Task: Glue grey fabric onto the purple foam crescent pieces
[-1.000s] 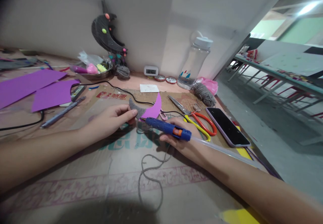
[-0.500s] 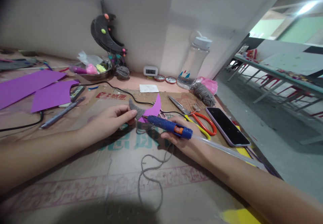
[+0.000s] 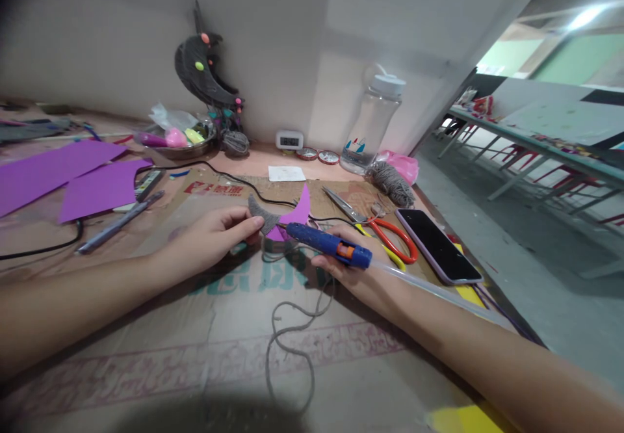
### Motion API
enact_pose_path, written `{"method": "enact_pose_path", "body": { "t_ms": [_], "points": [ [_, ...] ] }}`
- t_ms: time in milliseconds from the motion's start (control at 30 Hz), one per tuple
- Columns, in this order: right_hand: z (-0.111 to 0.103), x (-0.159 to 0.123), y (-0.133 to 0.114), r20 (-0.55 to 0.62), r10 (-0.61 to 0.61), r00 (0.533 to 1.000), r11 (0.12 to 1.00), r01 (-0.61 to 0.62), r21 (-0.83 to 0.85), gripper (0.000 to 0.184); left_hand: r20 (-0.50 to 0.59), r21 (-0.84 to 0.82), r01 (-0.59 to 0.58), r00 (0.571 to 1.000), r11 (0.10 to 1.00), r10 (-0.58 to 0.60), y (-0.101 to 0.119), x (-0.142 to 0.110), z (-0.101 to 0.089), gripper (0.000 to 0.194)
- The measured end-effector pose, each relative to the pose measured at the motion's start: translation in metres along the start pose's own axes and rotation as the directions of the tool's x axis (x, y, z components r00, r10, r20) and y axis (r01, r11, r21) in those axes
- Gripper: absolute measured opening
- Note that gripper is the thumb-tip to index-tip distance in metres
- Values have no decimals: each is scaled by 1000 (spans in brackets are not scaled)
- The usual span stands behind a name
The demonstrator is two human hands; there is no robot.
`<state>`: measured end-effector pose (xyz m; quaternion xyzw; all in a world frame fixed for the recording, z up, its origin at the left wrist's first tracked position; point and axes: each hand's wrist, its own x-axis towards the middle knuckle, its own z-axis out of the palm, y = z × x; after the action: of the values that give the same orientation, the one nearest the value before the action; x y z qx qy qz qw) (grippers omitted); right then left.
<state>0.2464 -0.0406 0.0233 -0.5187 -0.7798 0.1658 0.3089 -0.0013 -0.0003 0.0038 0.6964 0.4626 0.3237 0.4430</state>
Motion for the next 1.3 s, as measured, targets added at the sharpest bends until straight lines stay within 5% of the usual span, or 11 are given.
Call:
{"method": "enact_pose_path", "body": {
  "t_ms": [567, 1167, 1300],
  "points": [
    [5, -1, 8, -68, 10, 998, 999, -6, 53, 21, 13, -14, -29, 999, 999, 29, -3, 2, 1, 36],
    [-5, 2, 3, -85, 51, 995, 995, -58, -85, 21, 26, 33, -77, 997, 997, 76, -10, 5, 1, 39],
    [-7, 1, 13, -105, 64, 992, 998, -66, -7, 34, 27, -42, -74, 997, 996, 75, -14, 9, 1, 38]
  ]
}}
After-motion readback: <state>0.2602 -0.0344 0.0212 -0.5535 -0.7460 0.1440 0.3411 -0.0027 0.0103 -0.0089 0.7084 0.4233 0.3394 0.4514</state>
